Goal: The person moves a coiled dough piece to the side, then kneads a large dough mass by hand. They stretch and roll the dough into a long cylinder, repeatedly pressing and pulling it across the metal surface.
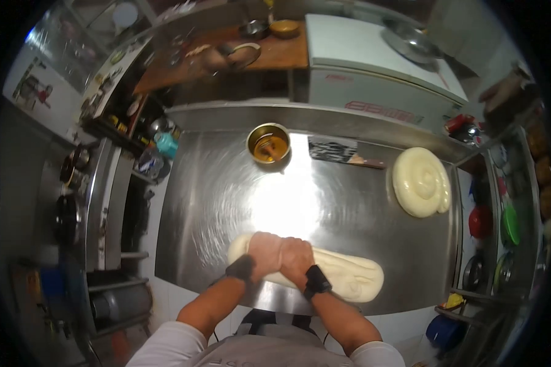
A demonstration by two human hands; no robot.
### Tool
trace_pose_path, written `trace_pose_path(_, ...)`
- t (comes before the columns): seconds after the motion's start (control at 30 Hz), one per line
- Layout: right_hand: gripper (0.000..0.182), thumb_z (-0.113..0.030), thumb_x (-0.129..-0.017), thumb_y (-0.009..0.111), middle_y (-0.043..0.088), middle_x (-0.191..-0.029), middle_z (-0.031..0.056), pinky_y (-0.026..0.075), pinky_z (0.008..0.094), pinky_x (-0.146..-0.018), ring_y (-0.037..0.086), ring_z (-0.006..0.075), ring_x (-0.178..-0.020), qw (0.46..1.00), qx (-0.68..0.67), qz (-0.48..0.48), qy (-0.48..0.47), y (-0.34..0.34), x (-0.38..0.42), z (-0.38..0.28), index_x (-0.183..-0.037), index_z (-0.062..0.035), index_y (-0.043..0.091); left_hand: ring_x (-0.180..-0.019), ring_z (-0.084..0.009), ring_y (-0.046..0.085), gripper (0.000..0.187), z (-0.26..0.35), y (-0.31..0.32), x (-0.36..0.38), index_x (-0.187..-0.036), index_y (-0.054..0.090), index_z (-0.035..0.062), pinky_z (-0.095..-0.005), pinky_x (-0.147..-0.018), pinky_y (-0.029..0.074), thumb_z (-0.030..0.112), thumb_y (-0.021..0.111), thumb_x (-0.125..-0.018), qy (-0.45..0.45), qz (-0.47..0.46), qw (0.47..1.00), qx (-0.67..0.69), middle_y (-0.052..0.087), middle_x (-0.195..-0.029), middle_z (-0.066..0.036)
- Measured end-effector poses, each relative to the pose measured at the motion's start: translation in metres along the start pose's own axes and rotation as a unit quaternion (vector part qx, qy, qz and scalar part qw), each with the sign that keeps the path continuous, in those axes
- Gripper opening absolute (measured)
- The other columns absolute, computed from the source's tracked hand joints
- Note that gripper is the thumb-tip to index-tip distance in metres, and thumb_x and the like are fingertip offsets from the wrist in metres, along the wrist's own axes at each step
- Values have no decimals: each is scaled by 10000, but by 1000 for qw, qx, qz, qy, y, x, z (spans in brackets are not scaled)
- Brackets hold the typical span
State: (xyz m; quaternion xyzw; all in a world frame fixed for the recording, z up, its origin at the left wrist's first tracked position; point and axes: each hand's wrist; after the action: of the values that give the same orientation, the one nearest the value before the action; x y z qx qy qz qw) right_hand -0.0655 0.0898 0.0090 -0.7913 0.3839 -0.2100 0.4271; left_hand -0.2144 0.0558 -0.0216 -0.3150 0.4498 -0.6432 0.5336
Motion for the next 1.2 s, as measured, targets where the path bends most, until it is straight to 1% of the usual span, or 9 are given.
trace_pose_path(0.27,296,-276,-889,689,726,-1015,221,548,511,-826,694,410,-958,997,-9,-3,81,5,-23,26,-1048,-27,673,-849,-318,668,252,4,-33,-38,-933,691,78,-464,-800,494,315,626,-878,-36,-8,999,-4,715,-891,-141)
trace_pose_path(0.43,544,-286,-858,771,672,-1247,259,505,484,-1001,628,423,-1185,999,39,23,-17,7,-13,28,-1288,18,633,-1083,-353,581,240,39,-31,-4,-1039,688,5,-474,-978,466,189,661,-888,-70,384,919,-61,658,-1104,-191)
trace_pose_path(0.57,771,-227,-822,852,502,-1505,292,340,422,-1215,470,416,-1417,998,-61,22,-5,-21,21,13,-1448,73,516,-749,-309,665,194,89,-49,138,-789,678,23,-415,-668,512,175,711,-905,-145,355,902,200,696,-822,-150)
trace_pose_path(0.67,215,-65,-881,755,653,-1029,178,473,430,-878,606,320,-950,987,-34,159,14,-59,117,4,-996,48,612,-510,-183,571,432,88,14,248,-670,652,25,-374,-503,437,315,695,-988,-404,269,812,324,575,-561,-116)
trace_pose_path(0.73,295,-153,-972,714,512,-750,75,426,367,-717,482,233,-710,963,-59,218,150,-58,198,36,-834,18,517,-535,-140,567,539,63,41,286,-649,657,38,-336,-547,463,407,614,-1039,-542,275,657,445,613,-570,-16)
trace_pose_path(0.87,469,-434,-1022,674,394,-634,-19,414,355,-658,442,179,-612,888,-169,240,353,-31,327,120,-790,-54,527,-1109,-213,645,665,-15,68,287,-1310,575,15,-409,-955,517,555,701,-945,-490,335,331,734,660,-1258,-135)
trace_pose_path(0.93,598,-655,-968,634,424,-625,-21,331,331,-562,403,138,-585,659,-471,260,527,-30,353,120,-693,-158,446,-1165,-208,625,735,-38,72,266,-1338,537,34,-452,-990,508,597,733,-909,-428,330,297,787,638,-1282,-114)
trace_pose_path(1.1,889,-768,-890,614,520,-1521,110,485,491,-1056,532,315,-1329,505,-701,259,432,-8,330,173,-1482,-117,488,-1157,-289,629,516,-35,34,227,-1270,617,80,-465,-1040,488,375,786,-882,-331,436,229,805,666,-1251,-98)
trace_pose_path(1.2,764,-684,-901,669,541,-1494,98,439,552,-1099,524,332,-1329,515,-702,326,367,8,315,189,-1442,-162,535,-1114,-312,644,425,-46,49,227,-1204,656,90,-470,-1035,497,272,768,-837,-325,453,221,800,684,-1202,-101)
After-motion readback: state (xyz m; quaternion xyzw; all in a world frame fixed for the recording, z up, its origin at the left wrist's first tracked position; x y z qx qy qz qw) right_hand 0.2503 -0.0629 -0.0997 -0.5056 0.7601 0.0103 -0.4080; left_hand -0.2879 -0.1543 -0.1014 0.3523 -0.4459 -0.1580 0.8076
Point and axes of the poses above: each hand's wrist, its own x-axis away from the middle knuckle, its own y-axis out of the palm, z = x × y
